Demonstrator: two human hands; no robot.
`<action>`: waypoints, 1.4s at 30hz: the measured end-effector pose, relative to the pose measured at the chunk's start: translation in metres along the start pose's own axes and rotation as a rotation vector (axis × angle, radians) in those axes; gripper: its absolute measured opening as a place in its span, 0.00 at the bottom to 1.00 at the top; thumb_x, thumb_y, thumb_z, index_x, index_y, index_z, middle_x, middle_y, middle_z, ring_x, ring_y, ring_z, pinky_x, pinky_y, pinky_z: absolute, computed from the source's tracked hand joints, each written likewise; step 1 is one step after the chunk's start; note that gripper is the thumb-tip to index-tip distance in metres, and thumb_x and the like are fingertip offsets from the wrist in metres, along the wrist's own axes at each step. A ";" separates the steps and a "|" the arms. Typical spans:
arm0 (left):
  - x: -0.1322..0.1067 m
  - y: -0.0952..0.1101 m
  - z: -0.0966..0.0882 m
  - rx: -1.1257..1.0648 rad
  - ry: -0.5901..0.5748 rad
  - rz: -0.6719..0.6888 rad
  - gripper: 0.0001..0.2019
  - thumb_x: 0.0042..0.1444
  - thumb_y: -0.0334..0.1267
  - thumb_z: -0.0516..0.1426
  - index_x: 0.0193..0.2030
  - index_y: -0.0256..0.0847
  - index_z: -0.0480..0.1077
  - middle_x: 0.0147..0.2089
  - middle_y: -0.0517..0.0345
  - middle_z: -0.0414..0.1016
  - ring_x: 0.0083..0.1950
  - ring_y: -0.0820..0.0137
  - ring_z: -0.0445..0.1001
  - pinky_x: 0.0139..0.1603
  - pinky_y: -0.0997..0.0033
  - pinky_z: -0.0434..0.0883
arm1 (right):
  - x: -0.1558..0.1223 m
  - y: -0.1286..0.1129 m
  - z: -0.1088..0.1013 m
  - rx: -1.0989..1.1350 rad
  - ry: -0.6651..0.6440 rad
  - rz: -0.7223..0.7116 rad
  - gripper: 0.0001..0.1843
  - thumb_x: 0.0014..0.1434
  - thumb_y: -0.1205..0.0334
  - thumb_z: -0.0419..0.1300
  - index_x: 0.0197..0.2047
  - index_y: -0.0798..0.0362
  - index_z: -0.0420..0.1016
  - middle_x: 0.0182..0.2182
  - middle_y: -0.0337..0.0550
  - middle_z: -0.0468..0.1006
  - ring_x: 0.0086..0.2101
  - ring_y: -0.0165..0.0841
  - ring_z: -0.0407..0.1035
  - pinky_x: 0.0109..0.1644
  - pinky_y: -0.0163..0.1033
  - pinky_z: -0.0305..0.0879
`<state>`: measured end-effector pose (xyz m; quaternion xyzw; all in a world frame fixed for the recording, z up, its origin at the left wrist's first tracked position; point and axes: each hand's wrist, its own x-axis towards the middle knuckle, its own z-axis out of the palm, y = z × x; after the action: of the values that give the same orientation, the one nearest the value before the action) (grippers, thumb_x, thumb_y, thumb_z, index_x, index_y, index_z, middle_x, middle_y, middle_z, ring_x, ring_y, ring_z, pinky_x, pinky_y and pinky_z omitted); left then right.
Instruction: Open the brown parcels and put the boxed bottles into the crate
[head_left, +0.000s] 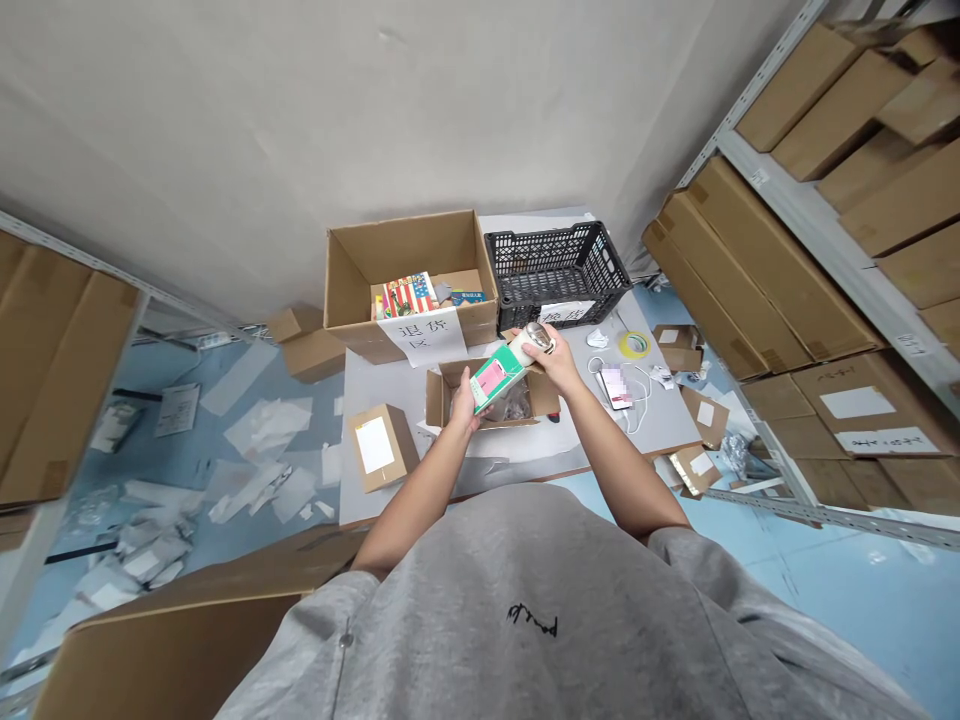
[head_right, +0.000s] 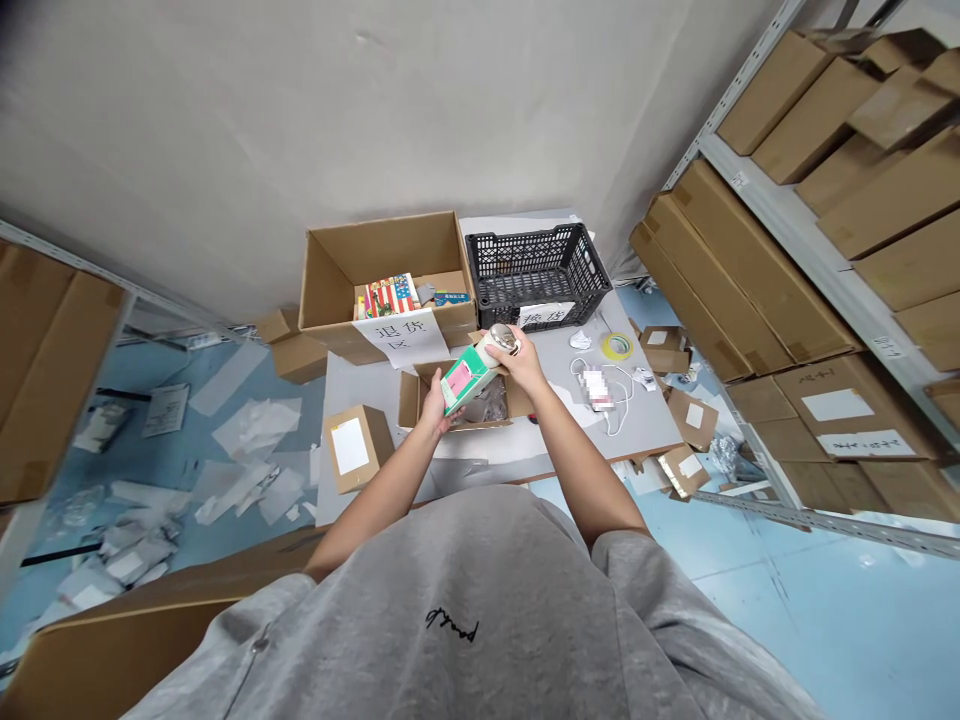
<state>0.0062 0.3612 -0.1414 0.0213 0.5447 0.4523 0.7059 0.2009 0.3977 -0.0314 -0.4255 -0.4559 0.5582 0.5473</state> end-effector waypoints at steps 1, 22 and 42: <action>0.000 0.000 0.000 0.017 0.025 0.013 0.30 0.62 0.65 0.59 0.50 0.37 0.78 0.25 0.55 0.78 0.19 0.72 0.73 0.22 0.75 0.70 | 0.000 -0.001 0.001 0.009 0.003 -0.006 0.31 0.44 0.42 0.80 0.46 0.47 0.76 0.47 0.45 0.87 0.49 0.45 0.80 0.58 0.53 0.77; 0.001 -0.002 -0.001 0.063 0.131 0.042 0.21 0.68 0.55 0.55 0.51 0.39 0.78 0.28 0.57 0.80 0.21 0.70 0.74 0.25 0.72 0.72 | 0.015 -0.024 -0.011 0.241 0.327 -0.113 0.35 0.59 0.27 0.64 0.52 0.50 0.75 0.43 0.47 0.86 0.50 0.44 0.82 0.58 0.53 0.80; -0.012 -0.001 0.006 0.065 0.138 0.057 0.27 0.67 0.63 0.54 0.48 0.40 0.79 0.30 0.53 0.80 0.23 0.69 0.74 0.24 0.73 0.69 | 0.013 -0.044 0.002 0.387 0.314 -0.053 0.32 0.57 0.36 0.71 0.56 0.42 0.66 0.41 0.38 0.85 0.45 0.40 0.83 0.49 0.47 0.83</action>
<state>0.0117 0.3550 -0.1308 0.0282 0.6057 0.4545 0.6524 0.2081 0.4096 0.0121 -0.3823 -0.2608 0.5474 0.6973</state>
